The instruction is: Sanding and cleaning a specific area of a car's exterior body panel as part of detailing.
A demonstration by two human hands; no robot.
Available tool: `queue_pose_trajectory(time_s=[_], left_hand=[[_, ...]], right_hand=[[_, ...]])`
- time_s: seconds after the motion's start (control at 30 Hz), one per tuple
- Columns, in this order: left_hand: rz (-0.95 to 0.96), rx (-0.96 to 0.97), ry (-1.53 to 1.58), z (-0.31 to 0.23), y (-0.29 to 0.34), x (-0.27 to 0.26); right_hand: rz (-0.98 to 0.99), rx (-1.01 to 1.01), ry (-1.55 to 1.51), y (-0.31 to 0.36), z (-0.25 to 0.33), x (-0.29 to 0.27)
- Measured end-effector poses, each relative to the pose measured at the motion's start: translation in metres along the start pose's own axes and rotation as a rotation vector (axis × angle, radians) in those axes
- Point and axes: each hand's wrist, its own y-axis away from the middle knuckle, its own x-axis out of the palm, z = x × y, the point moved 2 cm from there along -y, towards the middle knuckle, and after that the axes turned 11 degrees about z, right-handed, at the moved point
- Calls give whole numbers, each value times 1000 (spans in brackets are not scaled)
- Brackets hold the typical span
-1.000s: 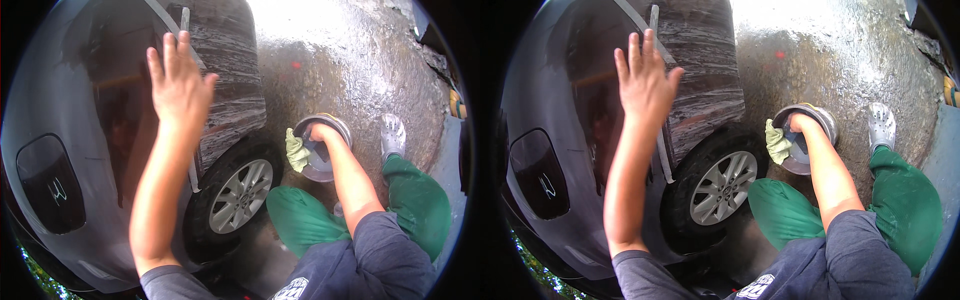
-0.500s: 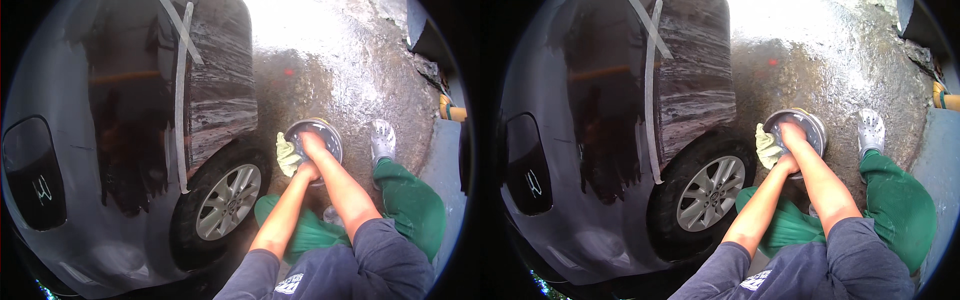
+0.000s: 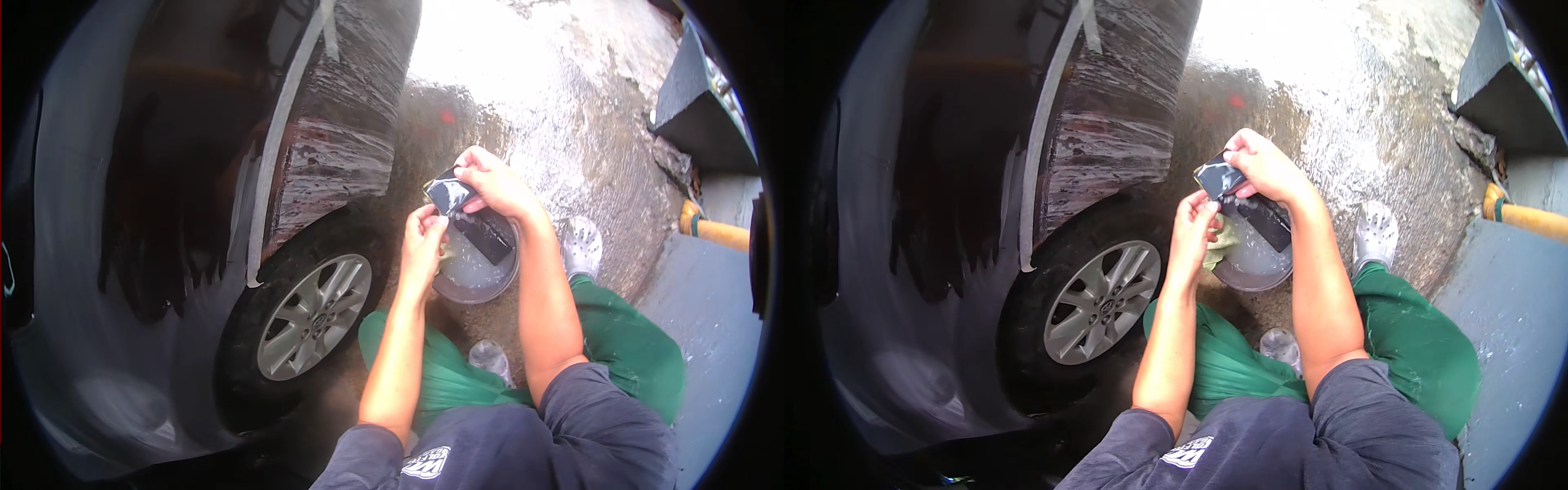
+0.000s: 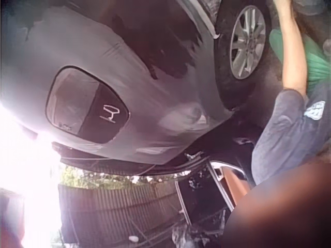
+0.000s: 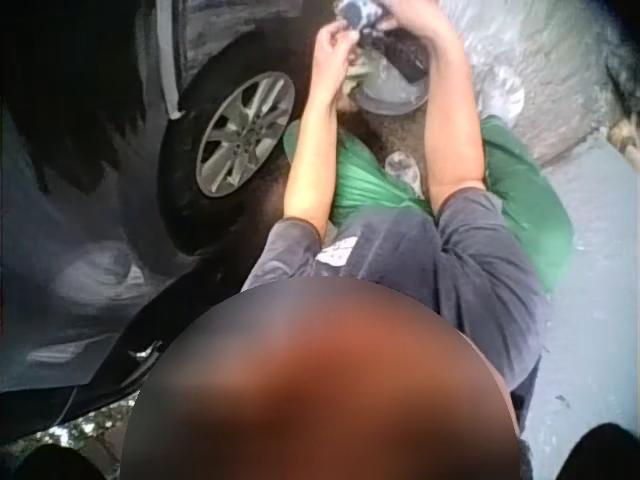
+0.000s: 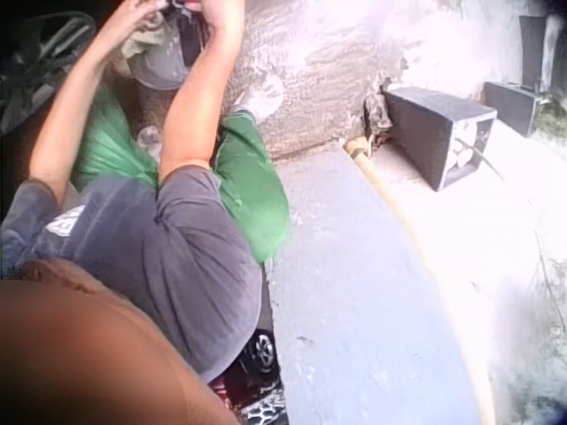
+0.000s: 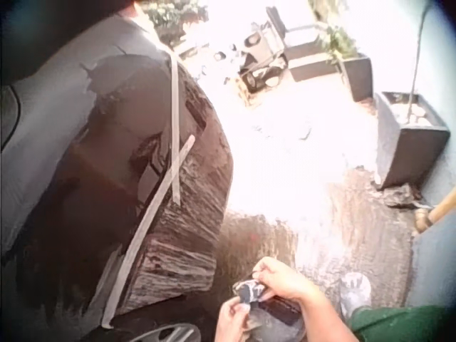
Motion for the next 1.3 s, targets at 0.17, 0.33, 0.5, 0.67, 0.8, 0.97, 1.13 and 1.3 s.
queue_pose_trajectory(time_s=[0.17, 0.33, 0.5, 0.67, 0.8, 0.97, 1.13, 1.3], left_hand=[[88, 58, 311, -34, -6, -2], [61, 184, 212, -52, -12, -9], [247, 225, 104, -67, -6, -27], [323, 274, 167, -56, 0, -39], [0, 263, 14, -23, -14, -37], [-220, 285, -1037, 89, -13, -60], [45, 199, -714, 132, 0, -24], [-265, 271, -1065, 91, 7, 1]], right_hand=[[24, -147, -70, 1, 19, 6], [72, -205, -108, 15, 40, 17], [462, -54, -35, 21, 30, 0], [498, -14, -137, 17, 31, 23], [225, 28, -111, 0, 12, 10], [-247, -498, -17, -33, 89, 70], [-753, -910, 374, -37, 188, 139], [-721, -768, 285, -56, 174, 155]])
